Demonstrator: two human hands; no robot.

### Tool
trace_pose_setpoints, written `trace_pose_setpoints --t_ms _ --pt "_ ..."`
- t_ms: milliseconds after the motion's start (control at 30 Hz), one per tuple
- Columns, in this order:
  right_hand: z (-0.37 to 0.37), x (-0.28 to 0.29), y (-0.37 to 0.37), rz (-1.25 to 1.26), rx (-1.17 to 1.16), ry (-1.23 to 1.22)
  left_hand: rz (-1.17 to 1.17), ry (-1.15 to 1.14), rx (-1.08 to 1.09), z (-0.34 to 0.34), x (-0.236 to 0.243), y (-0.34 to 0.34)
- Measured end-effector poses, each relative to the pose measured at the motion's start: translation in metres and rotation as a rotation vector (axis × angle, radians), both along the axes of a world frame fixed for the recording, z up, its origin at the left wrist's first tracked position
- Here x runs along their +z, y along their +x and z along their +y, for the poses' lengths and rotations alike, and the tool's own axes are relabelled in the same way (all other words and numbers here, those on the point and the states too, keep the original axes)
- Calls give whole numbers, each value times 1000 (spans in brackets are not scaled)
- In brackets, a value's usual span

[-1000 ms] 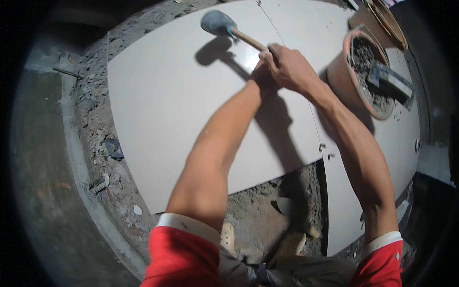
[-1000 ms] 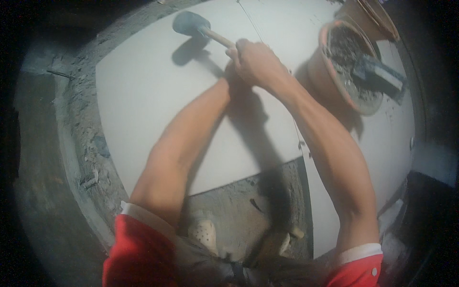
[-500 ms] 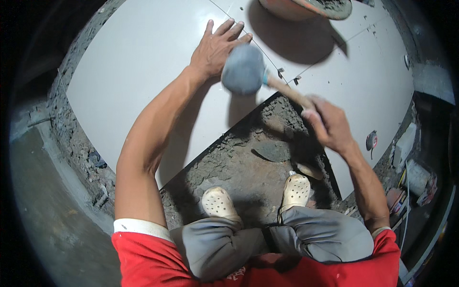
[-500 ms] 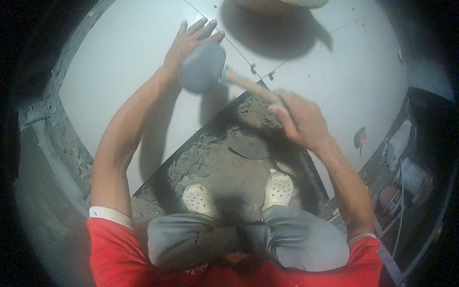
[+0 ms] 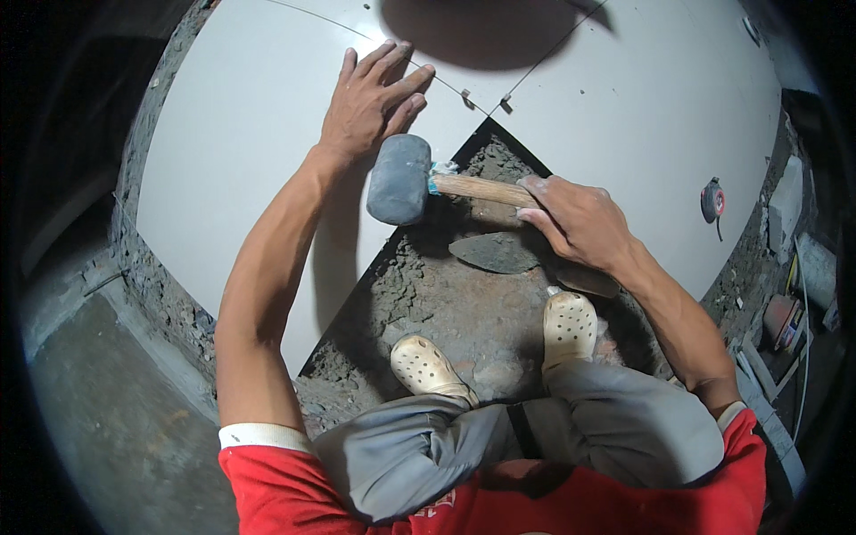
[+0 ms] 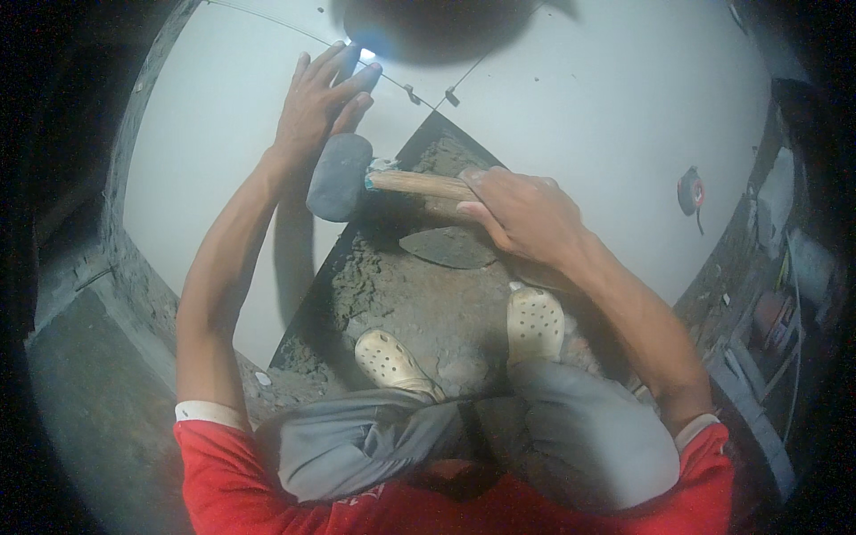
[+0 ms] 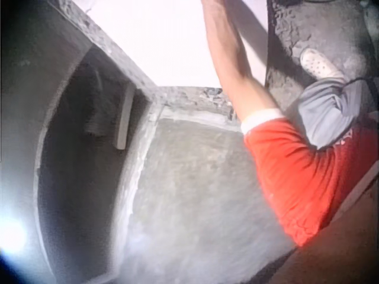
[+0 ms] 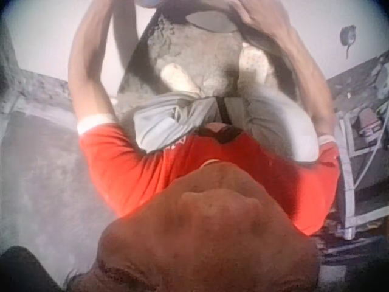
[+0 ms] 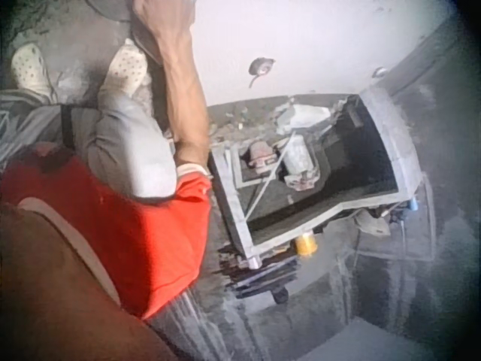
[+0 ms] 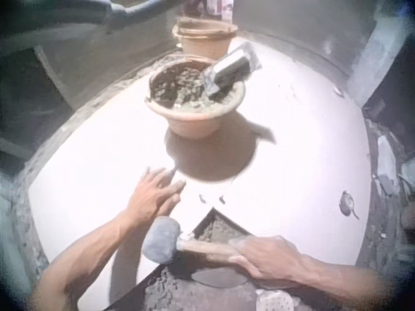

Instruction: The person spreads cement on the floor using a trowel, places a large white tile, and secures it with spacers. They then use a rubber mallet to tap the tile into place, ensuring it is level and properly set.

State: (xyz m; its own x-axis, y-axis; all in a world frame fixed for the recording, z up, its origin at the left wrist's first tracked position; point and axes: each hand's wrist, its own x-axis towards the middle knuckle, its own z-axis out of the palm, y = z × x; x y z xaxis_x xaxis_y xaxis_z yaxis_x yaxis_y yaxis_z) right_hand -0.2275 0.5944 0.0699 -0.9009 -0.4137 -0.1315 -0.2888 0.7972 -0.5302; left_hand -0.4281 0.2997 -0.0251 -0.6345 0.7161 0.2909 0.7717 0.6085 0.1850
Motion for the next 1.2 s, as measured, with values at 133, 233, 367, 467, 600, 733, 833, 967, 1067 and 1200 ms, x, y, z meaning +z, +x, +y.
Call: trace_pose_setpoints --t_ms 133,233,367,467,600,733,833,967,1067,1200 --pt "2 -3 2 -5 25 35 8 -22 6 1 -1 -2" --pt "2 -4 2 -37 32 57 7 11 -6 0 -1 -2" --pt "1 -4 3 -49 18 31 9 10 -3 1 -1 -1" --pt "1 -2 5 -99 24 24 13 25 -13 3 -1 -1" --pt "-2 0 5 -138 14 24 21 31 -10 2 0 0" --pt "-5 -1 6 -195 8 12 14 53 -6 3 -3 1" --pt "-8 -5 11 -198 -32 48 22 16 51 3 -11 4" --pt "-18 -13 16 -95 -26 -47 -9 -55 174 -31 -5 26" --pt "-23 -13 15 -189 -104 3 -203 -71 296 -94 12 66" --pt "-23 -3 12 -406 -173 -110 -288 -91 646 -180 27 150"
